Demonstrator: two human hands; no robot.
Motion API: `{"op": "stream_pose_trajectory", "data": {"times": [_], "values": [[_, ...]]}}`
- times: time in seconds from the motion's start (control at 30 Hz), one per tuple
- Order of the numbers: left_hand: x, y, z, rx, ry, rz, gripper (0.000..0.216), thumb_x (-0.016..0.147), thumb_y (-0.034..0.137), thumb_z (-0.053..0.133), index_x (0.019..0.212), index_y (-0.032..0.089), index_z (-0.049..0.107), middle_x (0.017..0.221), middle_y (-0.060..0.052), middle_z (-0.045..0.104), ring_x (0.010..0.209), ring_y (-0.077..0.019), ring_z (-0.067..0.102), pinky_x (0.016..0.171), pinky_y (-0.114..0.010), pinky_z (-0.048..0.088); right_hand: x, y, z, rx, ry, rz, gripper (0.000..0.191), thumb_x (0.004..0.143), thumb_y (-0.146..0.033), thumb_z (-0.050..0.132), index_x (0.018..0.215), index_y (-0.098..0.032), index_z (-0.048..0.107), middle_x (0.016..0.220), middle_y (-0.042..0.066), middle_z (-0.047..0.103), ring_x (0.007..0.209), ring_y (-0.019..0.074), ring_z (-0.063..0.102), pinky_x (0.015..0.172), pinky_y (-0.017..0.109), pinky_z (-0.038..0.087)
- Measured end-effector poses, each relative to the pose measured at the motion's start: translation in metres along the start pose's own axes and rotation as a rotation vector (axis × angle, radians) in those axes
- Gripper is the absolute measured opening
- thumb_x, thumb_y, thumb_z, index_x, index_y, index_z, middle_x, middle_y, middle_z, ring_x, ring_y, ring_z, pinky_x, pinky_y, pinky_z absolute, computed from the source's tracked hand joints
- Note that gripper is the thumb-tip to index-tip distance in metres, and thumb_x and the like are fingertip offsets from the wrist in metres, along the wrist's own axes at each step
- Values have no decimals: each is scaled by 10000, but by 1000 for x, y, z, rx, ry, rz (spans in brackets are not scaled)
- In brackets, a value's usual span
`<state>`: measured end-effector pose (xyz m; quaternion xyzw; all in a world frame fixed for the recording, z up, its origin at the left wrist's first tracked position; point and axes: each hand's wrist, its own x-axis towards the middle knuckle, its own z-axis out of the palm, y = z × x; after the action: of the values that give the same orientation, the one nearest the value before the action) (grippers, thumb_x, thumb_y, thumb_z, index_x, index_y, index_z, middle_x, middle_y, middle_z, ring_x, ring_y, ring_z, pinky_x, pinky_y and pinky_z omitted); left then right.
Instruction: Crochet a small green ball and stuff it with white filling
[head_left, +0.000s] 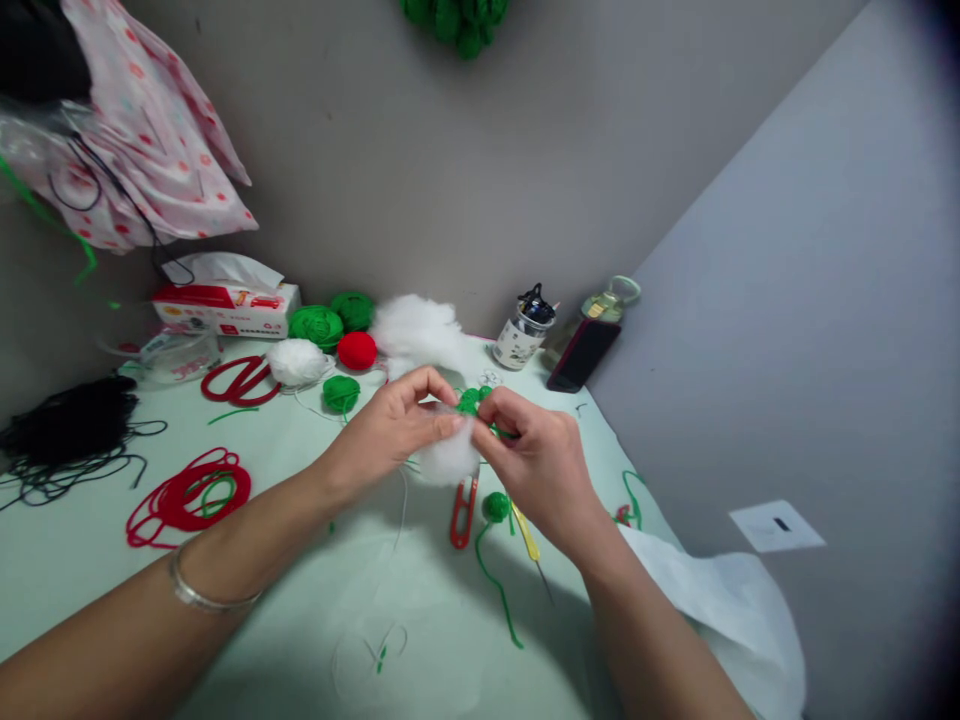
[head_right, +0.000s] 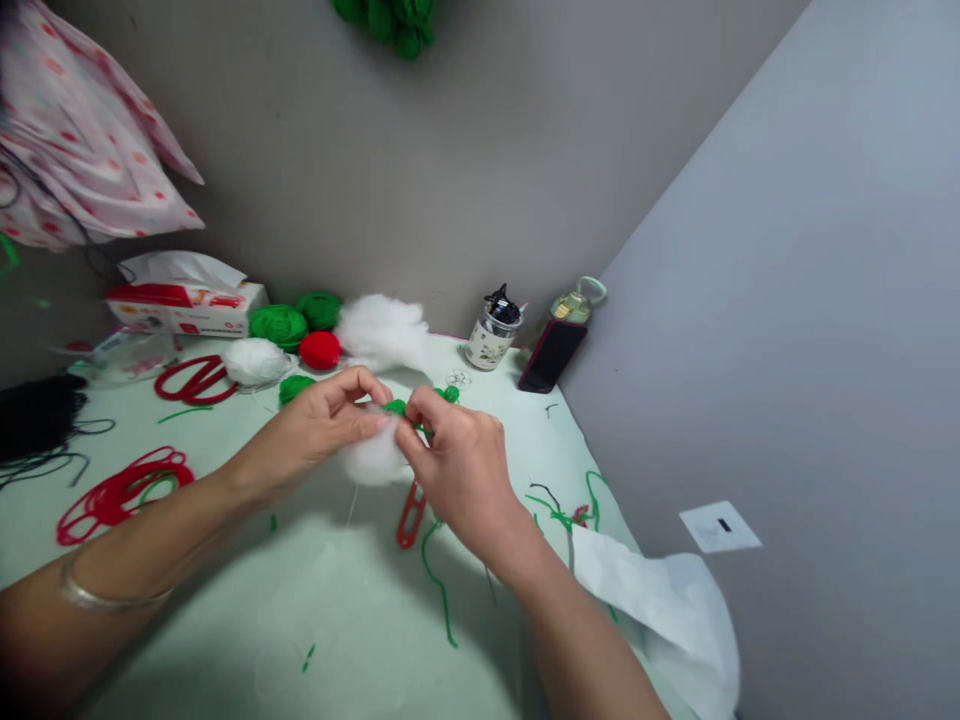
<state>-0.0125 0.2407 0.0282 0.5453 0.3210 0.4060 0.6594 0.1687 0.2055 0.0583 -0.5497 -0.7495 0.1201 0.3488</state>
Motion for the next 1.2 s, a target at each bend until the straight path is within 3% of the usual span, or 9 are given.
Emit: {"op": "stream_pose_trajectory", "data": {"times": [0.17, 0.27, 0.47, 0.7, 0.8, 0.9, 1.0, 1.13, 1.2], "values": [[-1, -6, 12, 215, 241, 186, 181, 771, 278, 661, 851, 233, 505, 811, 43, 518, 716, -140, 497, 646, -280, 420, -3, -10, -6, 193, -266, 86, 187, 972, -256, 523, 786, -238, 513, 586, -91, 407, 548, 102, 323, 557, 250, 274], [-1, -8, 16, 273, 351, 263, 151, 744, 224, 614, 811, 235, 479, 844, 35, 496, 790, -150, 490, 712, -290, 421, -6, -15, -3, 206, -253, 66, 161, 939, -220, 534, 785, -236, 488, 611, -96, 340, 559, 97, 289, 554, 244, 263], [-7, 0, 15, 173, 218, 85, 160, 813, 285, 631, 892, 241, 498, 708, 83, 456, 563, -109, 397, 523, -262, 339, -6, -12, 7, 113, -57, -2, 182, 860, -181, 566, 735, -234, 444, 606, -98, 264, 554, 90, 225, 552, 255, 217], [-9, 7, 11, 47, 29, 94, 219, 928, 417, 671, 948, 224, 570, 819, 51, 523, 673, -111, 491, 586, -239, 398, -1, -5, 1, 289, 6, 117, 223, 842, -227, 574, 655, -227, 452, 565, -92, 339, 532, 80, 277, 511, 252, 225], [-5, 7, 5, 28, -2, 68, 273, 886, 431, 723, 971, 218, 576, 825, 50, 533, 672, -110, 495, 589, -236, 396, 0, -3, -5, 317, -21, 130, 244, 869, -250, 606, 667, -223, 472, 553, -97, 333, 529, 79, 267, 506, 259, 211], [-3, 6, 2, 33, 5, 34, 276, 845, 425, 716, 930, 218, 555, 781, 54, 527, 621, -109, 473, 555, -243, 365, 1, -4, -11, 448, -177, 147, 240, 946, -335, 609, 751, -217, 534, 581, -91, 369, 540, 84, 292, 504, 258, 221], [-2, 3, 6, 186, 109, 86, 205, 807, 342, 671, 880, 231, 514, 771, 55, 507, 622, -122, 459, 561, -265, 354, -1, -7, -11, 547, -291, 175, 219, 976, -339, 584, 798, -212, 564, 613, -83, 391, 553, 85, 314, 504, 253, 229], [-4, -5, 14, 459, 394, 366, 137, 766, 216, 577, 813, 247, 452, 802, 34, 472, 736, -159, 456, 688, -318, 391, -2, -12, 1, 595, -270, 207, 194, 928, -254, 587, 747, -216, 526, 566, -105, 329, 527, 77, 259, 494, 243, 222], [-5, -7, 15, 467, 403, 377, 120, 784, 228, 565, 838, 248, 459, 825, 26, 478, 731, -164, 455, 678, -324, 391, -1, -11, 6, 638, -242, 219, 203, 908, -258, 594, 725, -219, 514, 546, -116, 288, 512, 73, 219, 487, 243, 207]]}}
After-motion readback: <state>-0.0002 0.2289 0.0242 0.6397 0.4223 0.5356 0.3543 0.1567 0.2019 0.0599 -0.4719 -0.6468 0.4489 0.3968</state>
